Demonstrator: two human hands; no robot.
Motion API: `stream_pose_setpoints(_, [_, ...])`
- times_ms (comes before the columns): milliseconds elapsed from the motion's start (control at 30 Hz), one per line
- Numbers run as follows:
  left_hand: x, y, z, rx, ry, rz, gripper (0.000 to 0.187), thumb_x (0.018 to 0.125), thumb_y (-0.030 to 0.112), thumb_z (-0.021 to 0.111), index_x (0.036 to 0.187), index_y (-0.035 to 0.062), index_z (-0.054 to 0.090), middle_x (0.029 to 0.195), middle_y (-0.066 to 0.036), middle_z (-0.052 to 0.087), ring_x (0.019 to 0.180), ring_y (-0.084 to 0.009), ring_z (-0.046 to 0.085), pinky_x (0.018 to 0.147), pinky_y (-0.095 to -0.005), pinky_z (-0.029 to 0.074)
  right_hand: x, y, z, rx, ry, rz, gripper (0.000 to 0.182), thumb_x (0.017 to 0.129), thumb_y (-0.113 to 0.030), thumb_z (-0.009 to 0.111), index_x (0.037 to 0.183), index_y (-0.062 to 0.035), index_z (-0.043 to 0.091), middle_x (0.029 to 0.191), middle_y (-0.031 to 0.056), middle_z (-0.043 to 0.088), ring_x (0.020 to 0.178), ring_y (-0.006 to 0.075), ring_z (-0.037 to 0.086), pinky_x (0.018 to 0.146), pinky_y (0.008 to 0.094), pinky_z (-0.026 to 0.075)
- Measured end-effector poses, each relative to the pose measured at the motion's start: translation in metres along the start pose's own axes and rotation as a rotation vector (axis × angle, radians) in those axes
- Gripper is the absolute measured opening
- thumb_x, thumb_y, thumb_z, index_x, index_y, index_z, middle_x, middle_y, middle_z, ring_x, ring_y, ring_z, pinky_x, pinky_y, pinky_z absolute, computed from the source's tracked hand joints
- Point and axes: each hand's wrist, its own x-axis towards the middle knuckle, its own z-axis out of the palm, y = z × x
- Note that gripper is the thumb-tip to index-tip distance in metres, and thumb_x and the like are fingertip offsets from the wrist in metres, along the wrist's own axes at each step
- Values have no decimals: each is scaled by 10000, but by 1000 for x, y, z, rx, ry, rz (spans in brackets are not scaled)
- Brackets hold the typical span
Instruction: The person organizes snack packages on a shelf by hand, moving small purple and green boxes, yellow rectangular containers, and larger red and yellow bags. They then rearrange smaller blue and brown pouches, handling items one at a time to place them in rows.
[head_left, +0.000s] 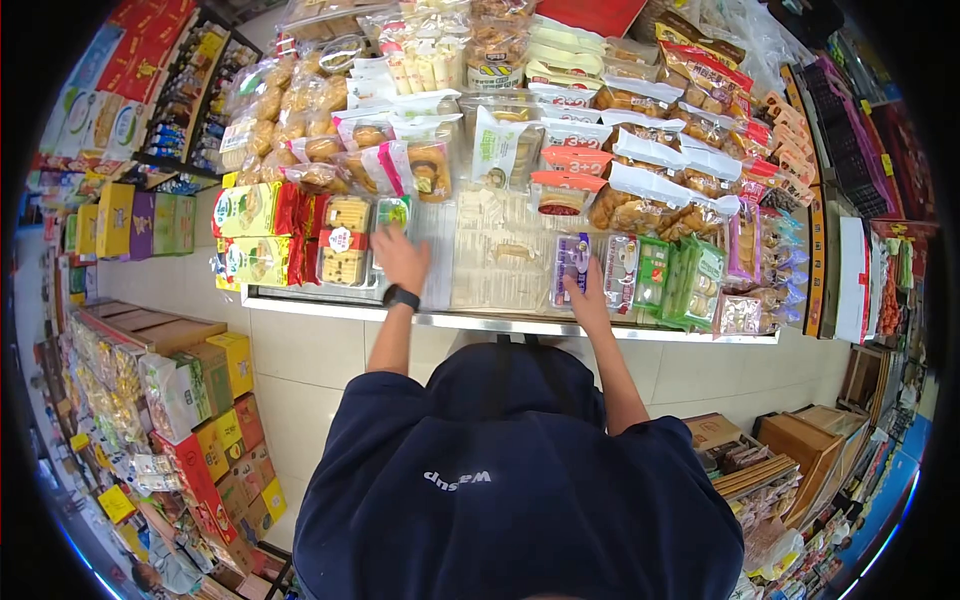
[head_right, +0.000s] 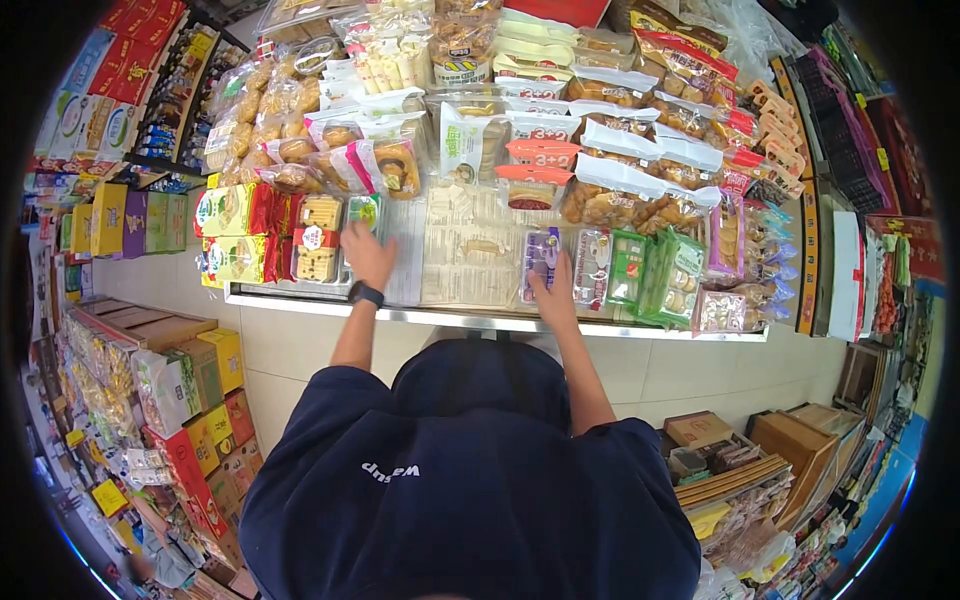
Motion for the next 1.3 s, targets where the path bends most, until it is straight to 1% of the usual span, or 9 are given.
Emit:
stream_pose_setpoints(100, [14,-37,19,34,-148,-128,645,678,176,792,1218,-9,492,1215,-225,530,1099,-431,517,940,-514,466,-7,-1,0,-8,18,-26,801,953,-349,646,1486,123,279,1544,330,288,1457,426,283,1206,420,232])
stream_pose_setpoints(267, [21,-8,12,25,-227,-193,724,674,180,809,1270,-2,440,1156,-231,532,1088,-444,535,889,-520,491,-8,2,0,23,58,-23,752,933,-294,667,1468,101,318,1500,315,353,1412,433,344,1186,425,268])
stream_pose_setpoints(367, [3,38,3,-115,-283,-206,800,672,235,848,1302,-12,423,1149,-257,526,1061,-462,551,864,-510,502,-10,-5,-3,65,81,-49,734,929,-300,691,1436,119,365,1468,318,408,1382,420,402,1169,426,294])
stream_pose_setpoints(467, [-30,102,7,-244,-445,-140,870,665,275,869,1339,-23,407,1148,-263,527,1024,-454,574,865,-476,516,-9,16,12,-13,109,-30,762,923,-303,693,1451,117,340,1483,326,380,1396,434,373,1175,441,285])
stream_pose_setpoints(600, [-67,168,23,-220,-649,-106,911,684,300,873,1381,0,368,1218,-268,481,1131,-440,552,842,-489,550,-9,11,10,-15,76,-2,806,902,-314,699,1463,119,316,1488,341,346,1403,458,347,1179,450,286])
stream_pose_setpoints(867, [-85,184,51,-139,-617,-20,872,696,334,873,1330,-10,382,1220,-240,462,1143,-421,541,823,-468,569,-12,6,7,-1,68,26,858,892,-356,701,1484,109,290,1516,341,319,1436,453,307,1192,442,262])
stream_pose_setpoints(1100, [-83,167,53,-258,-609,-26,839,723,353,852,1311,-31,393,1243,-269,457,1161,-434,513,822,-482,565,-12,13,11,-92,76,-39,845,852,-288,733,1458,123,310,1484,365,330,1384,495,359,1153,471,331])
stream_pose_setpoints(1200, [-77,143,44,-320,-559,-27,793,737,373,835,1286,-38,435,1193,-253,487,1133,-431,515,843,-491,542,-11,14,12,-122,51,-27,855,851,-284,734,1472,110,299,1487,366,327,1381,497,362,1153,466,334])
stream_pose_setpoints(1300, [-58,95,35,-252,-323,51,730,750,363,814,1255,-42,477,1157,-241,515,1119,-421,516,920,-498,496,-11,11,12,-128,28,-3,870,852,-290,731,1491,92,282,1510,365,295,1393,500,348,1159,461,331])
